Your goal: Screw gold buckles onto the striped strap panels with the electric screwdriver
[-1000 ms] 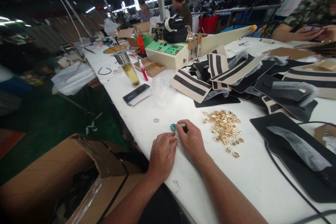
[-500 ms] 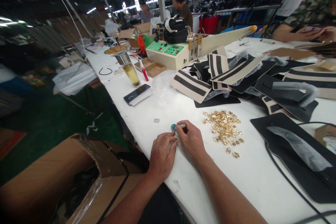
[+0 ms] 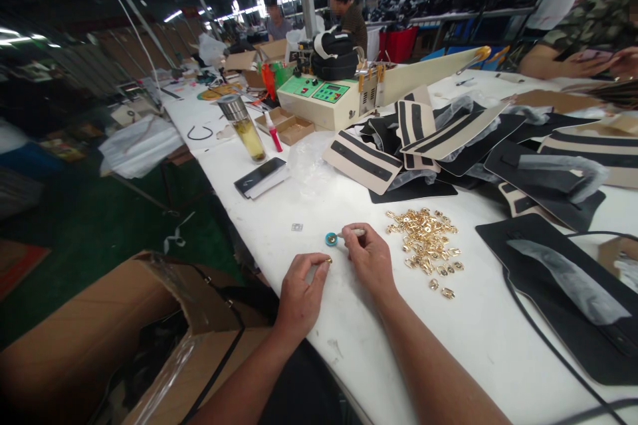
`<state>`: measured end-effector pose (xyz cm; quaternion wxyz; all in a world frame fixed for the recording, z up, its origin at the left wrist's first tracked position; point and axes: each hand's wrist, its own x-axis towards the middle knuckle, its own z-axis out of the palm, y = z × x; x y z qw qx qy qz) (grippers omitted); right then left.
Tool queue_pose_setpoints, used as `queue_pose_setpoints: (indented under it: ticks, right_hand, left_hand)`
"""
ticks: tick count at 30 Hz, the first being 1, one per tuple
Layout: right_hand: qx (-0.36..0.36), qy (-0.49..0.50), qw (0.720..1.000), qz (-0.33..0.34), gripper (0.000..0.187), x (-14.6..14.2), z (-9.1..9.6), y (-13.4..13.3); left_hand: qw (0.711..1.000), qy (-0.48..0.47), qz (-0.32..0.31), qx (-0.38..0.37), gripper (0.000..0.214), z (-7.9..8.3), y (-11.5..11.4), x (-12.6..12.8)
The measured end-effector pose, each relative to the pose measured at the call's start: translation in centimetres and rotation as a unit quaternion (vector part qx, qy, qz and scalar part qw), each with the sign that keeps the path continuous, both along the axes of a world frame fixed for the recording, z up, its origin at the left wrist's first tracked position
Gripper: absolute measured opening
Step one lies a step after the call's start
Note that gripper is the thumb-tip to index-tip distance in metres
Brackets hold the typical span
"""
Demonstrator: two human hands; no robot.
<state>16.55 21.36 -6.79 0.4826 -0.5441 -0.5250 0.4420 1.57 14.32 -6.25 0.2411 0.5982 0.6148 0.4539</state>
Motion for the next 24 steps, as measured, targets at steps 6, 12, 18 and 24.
queue_pose_setpoints:
  ticks: [6, 12, 18, 24]
  right_hand:
    - [-0.018, 0.043, 0.999, -0.009, 0.046, -0.2, 0.2, 0.6]
    - [-0.029, 0.156, 0.987, -0.003, 0.042, -0.7, 0.5, 0.5]
    - [-0.024, 0.17, 0.985, 0.023, 0.039, -0.8, 0.8, -0.5]
    - [0.004, 0.139, 0.989, 0.044, 0.036, -0.9, 1.3, -1.2]
  left_hand:
    - [0.983, -0.16, 0.059, -0.063, 0.018, 0.1, 0.5, -0.5]
    - [0.97, -0.22, 0.078, -0.068, 0.021, -0.4, 1.0, -0.7]
    - [0.972, -0.216, 0.067, -0.069, 0.019, -0.5, 0.8, -0.6]
    - [0.975, -0.204, 0.06, -0.062, 0.019, -0.5, 0.8, -0.6]
